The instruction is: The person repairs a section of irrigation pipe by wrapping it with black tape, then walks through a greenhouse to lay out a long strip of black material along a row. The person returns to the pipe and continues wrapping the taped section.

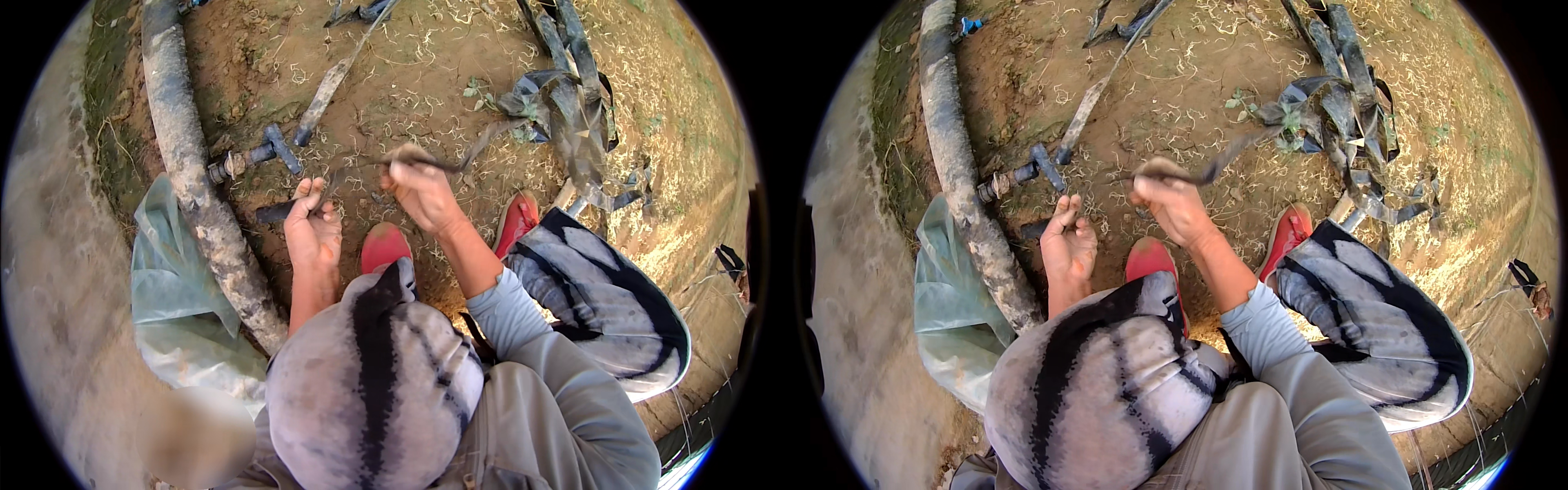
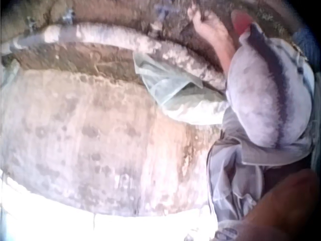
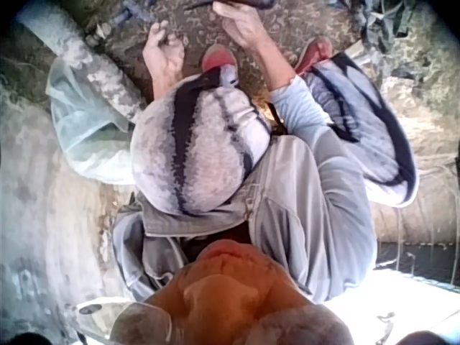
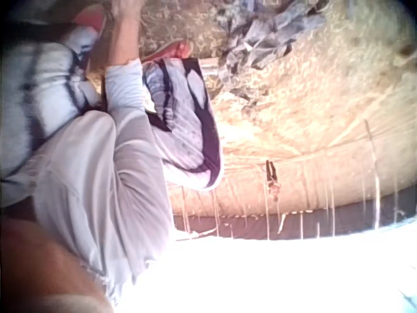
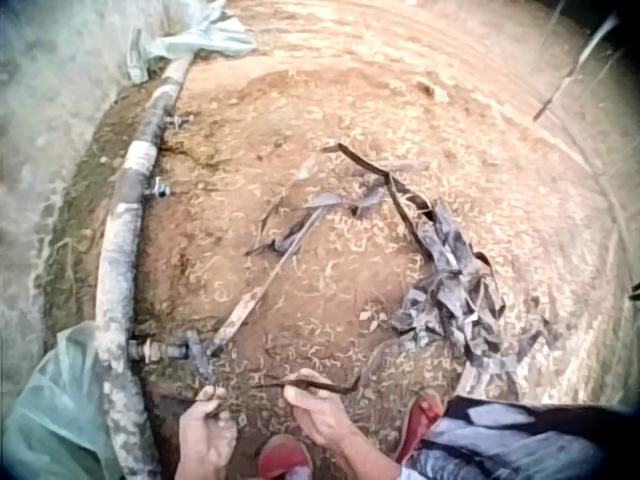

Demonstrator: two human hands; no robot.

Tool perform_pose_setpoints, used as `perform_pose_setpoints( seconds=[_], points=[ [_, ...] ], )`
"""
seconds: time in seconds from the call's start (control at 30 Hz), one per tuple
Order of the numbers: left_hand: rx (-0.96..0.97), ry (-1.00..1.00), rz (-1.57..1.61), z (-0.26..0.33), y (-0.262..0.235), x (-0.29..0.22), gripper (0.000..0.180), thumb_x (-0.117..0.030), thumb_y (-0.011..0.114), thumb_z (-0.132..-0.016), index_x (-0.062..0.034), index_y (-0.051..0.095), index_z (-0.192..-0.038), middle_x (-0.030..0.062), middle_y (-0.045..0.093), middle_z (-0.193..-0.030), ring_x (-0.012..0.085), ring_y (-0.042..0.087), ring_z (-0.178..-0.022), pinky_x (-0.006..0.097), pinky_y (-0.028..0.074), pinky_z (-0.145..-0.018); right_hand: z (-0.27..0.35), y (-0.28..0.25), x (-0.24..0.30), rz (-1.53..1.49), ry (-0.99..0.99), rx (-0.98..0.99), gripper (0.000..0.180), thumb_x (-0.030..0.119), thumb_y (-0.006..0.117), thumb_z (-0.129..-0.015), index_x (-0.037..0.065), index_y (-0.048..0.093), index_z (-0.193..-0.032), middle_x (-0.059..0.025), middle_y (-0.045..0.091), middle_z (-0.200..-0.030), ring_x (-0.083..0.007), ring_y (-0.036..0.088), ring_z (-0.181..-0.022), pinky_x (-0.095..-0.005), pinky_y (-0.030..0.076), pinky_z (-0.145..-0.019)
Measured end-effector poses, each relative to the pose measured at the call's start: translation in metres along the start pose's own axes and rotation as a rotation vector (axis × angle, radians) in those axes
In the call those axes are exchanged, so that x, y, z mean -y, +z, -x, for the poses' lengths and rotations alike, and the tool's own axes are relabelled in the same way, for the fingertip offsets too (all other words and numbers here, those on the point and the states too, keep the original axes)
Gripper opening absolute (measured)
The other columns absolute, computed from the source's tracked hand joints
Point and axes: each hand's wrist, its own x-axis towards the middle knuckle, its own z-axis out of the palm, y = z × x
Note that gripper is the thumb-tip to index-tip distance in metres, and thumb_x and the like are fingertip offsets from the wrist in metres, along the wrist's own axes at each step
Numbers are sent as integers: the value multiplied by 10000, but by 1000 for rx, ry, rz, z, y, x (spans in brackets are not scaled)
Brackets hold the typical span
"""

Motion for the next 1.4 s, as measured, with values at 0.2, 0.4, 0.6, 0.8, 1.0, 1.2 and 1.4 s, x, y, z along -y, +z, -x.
perform_pose_setpoints(
  seconds=[0.2, 0.4, 0.6, 0.8, 1.0, 1.2, 1.4],
  points=[
    [223, 77, 56, 17, 17, -5, 141, -115, 592, -904, -26, 576, -1012, 79, 631, -963, 167, 637, -856, 286, 556, -676, -12, 1, 10, 146, -82, -307, 199, 174, 718, -790, 48, 564, -802, -16, 534, -583, -116, 487, -472, -252, 384, -482],
    [28, 320, -246, 9, 13, 3, 119, -127, 609, -899, -24, 594, -958, 64, 649, -856, 157, 643, -678, 253, 547, -581, -7, -5, 8, -8, -93, -344, 227, 260, 616, -884, 115, 478, -776, -11, 503, -652, -137, 525, -618, -287, 402, -576],
    [50, 247, -247, 19, 17, 9, 136, -137, 612, -899, -16, 597, -960, 80, 655, -880, 148, 641, -671, 240, 551, -585, 1, 44, -33, 19, 91, 8, 416, 266, 578, -913, 42, 516, -1258, -38, 613, -1120, -175, 569, -1005, -325, 427, -888],
    [-106, 389, -189, 14, 6, -7, 156, -129, 637, -883, -2, 587, -959, 96, 651, -852, 160, 639, -657, 244, 547, -574, -22, 56, -19, 133, -117, -221, 344, 276, 637, -878, -31, 648, -1031, -99, 667, -978, -182, 598, -965, -338, 422, -924],
    [-140, 438, -191, 2, -3, -24, 154, -135, 629, -890, 6, 596, -941, 100, 657, -845, 169, 639, -655, 270, 547, -572, -29, 18, 34, 311, -264, -297, 355, 301, 643, -872, -39, 632, -974, -157, 678, -964, -229, 644, -898, -357, 456, -899],
    [-154, 417, -180, 2, -5, -21, 165, -137, 637, -885, 11, 592, -942, 91, 650, -835, 160, 628, -640, 260, 534, -563, -25, -15, 65, 303, -288, -452, 381, 327, 638, -876, -40, 626, -978, -157, 680, -952, -229, 650, -909, -362, 471, -878],
    [-175, 383, -161, -2, -4, -16, 196, -139, 669, -861, 13, 583, -952, 87, 644, -834, 159, 625, -645, 267, 539, -554, -20, -25, 72, 352, -256, -480, 480, 396, 623, -875, -66, 633, -1007, -162, 680, -962, -228, 650, -916, -346, 457, -896]
  ],
)
